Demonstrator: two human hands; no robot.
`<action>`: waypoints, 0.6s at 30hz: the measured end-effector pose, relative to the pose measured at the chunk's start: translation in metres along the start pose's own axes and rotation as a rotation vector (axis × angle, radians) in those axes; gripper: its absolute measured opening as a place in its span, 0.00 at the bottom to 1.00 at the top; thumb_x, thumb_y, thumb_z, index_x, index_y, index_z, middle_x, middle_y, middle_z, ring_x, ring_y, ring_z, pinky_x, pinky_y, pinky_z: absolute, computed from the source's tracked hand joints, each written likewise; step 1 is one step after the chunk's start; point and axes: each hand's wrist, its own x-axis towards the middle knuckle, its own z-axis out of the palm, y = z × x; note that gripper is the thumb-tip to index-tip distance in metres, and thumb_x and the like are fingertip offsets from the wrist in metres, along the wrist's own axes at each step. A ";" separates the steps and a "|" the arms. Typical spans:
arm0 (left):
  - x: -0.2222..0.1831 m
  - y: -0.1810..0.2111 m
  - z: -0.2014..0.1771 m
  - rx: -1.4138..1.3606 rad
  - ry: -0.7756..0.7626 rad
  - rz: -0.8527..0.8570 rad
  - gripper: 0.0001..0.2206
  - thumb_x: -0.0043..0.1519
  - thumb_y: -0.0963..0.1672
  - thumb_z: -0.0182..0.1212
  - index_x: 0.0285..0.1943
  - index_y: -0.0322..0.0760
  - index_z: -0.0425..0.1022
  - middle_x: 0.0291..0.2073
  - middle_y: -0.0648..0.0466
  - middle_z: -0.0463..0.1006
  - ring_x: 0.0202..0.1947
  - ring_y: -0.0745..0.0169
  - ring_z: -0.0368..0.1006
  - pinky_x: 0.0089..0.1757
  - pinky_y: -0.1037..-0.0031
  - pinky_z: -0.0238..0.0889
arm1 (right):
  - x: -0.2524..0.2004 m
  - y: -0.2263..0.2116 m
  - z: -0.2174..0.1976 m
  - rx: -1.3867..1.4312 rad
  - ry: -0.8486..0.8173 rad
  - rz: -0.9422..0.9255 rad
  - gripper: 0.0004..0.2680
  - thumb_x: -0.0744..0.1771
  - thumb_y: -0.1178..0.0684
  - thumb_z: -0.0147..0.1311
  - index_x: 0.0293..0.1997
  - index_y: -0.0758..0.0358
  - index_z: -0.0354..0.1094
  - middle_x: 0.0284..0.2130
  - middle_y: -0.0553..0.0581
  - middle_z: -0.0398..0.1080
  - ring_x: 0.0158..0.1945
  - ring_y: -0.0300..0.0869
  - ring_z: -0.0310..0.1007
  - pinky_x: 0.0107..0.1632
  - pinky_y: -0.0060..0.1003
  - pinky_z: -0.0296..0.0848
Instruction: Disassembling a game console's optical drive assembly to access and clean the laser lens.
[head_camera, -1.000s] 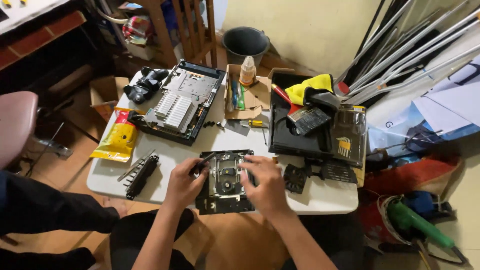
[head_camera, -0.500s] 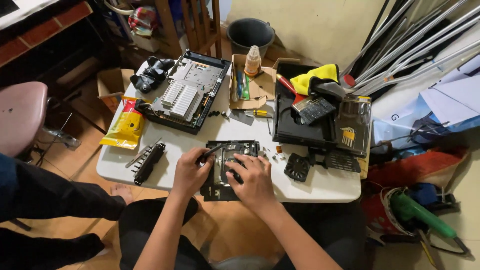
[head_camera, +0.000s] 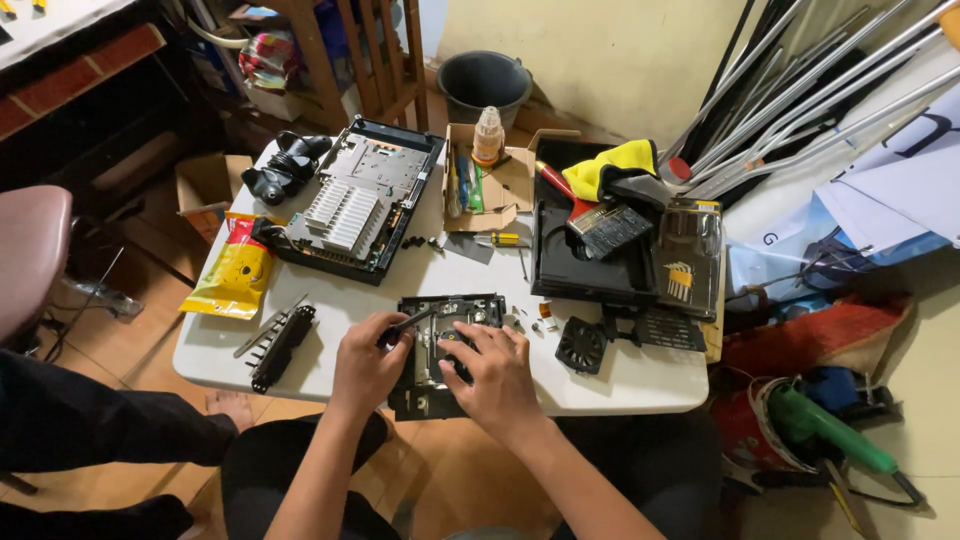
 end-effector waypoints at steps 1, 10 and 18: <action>0.003 0.002 0.000 -0.001 0.000 0.002 0.09 0.52 0.41 0.69 0.41 0.46 0.84 0.25 0.51 0.80 0.32 0.46 0.77 0.39 0.60 0.73 | 0.002 0.000 -0.004 -0.001 0.001 0.000 0.09 0.67 0.37 0.52 0.50 0.35 0.74 0.51 0.45 0.74 0.57 0.42 0.72 0.63 0.49 0.56; 0.011 -0.008 -0.003 -0.006 -0.069 -0.045 0.14 0.57 0.44 0.71 0.51 0.45 0.79 0.24 0.41 0.78 0.33 0.34 0.79 0.37 0.49 0.71 | -0.004 0.005 -0.035 0.455 0.212 0.182 0.06 0.65 0.58 0.59 0.41 0.53 0.80 0.44 0.54 0.77 0.52 0.50 0.75 0.59 0.46 0.70; 0.018 -0.019 -0.001 -0.014 0.062 -0.031 0.07 0.58 0.46 0.73 0.43 0.52 0.83 0.11 0.53 0.65 0.18 0.52 0.72 0.31 0.64 0.70 | 0.013 0.005 -0.034 0.512 0.134 0.316 0.07 0.65 0.60 0.61 0.45 0.57 0.76 0.39 0.53 0.73 0.46 0.52 0.76 0.50 0.45 0.74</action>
